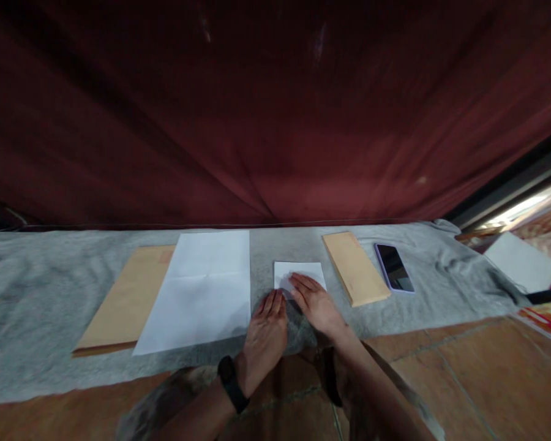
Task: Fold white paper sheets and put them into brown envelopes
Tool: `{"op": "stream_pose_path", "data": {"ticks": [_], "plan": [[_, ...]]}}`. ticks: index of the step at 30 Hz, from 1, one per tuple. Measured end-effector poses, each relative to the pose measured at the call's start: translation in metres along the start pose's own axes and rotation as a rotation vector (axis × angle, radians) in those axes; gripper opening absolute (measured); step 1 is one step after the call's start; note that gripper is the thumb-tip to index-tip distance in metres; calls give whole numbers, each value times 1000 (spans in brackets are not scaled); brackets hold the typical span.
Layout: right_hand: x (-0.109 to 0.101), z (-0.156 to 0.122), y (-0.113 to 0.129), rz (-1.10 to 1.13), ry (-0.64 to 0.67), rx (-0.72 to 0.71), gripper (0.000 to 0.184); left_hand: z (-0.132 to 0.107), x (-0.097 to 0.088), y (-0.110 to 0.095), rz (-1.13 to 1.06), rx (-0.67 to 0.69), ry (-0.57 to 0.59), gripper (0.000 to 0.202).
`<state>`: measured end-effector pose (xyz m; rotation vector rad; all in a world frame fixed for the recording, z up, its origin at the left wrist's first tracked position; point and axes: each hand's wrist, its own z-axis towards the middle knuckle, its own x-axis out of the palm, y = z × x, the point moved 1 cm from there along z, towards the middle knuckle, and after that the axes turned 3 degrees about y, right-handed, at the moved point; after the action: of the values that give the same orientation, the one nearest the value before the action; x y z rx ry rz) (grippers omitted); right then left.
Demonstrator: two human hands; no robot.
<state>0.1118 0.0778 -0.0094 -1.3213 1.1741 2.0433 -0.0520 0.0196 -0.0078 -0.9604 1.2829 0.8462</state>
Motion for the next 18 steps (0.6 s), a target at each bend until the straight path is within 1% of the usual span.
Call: {"op": "stream_pose_path", "data": {"ticks": [3, 6, 10, 14, 18], "plan": [[2, -10, 11, 12, 19, -94, 41, 1, 1, -2, 10, 7, -24, 50], [2, -21, 13, -23, 14, -115, 41, 1, 1, -3, 16, -2, -81, 47], [-5, -36, 0, -75, 26, -94, 42, 0, 2, -4, 19, -16, -116, 48], [-16, -49, -16, -107, 6, -46, 40, -1, 5, -3, 13, -12, -140, 47], [-23, -60, -25, -118, -6, -35, 41, -3, 7, -2, 5, 1, -143, 48]]}}
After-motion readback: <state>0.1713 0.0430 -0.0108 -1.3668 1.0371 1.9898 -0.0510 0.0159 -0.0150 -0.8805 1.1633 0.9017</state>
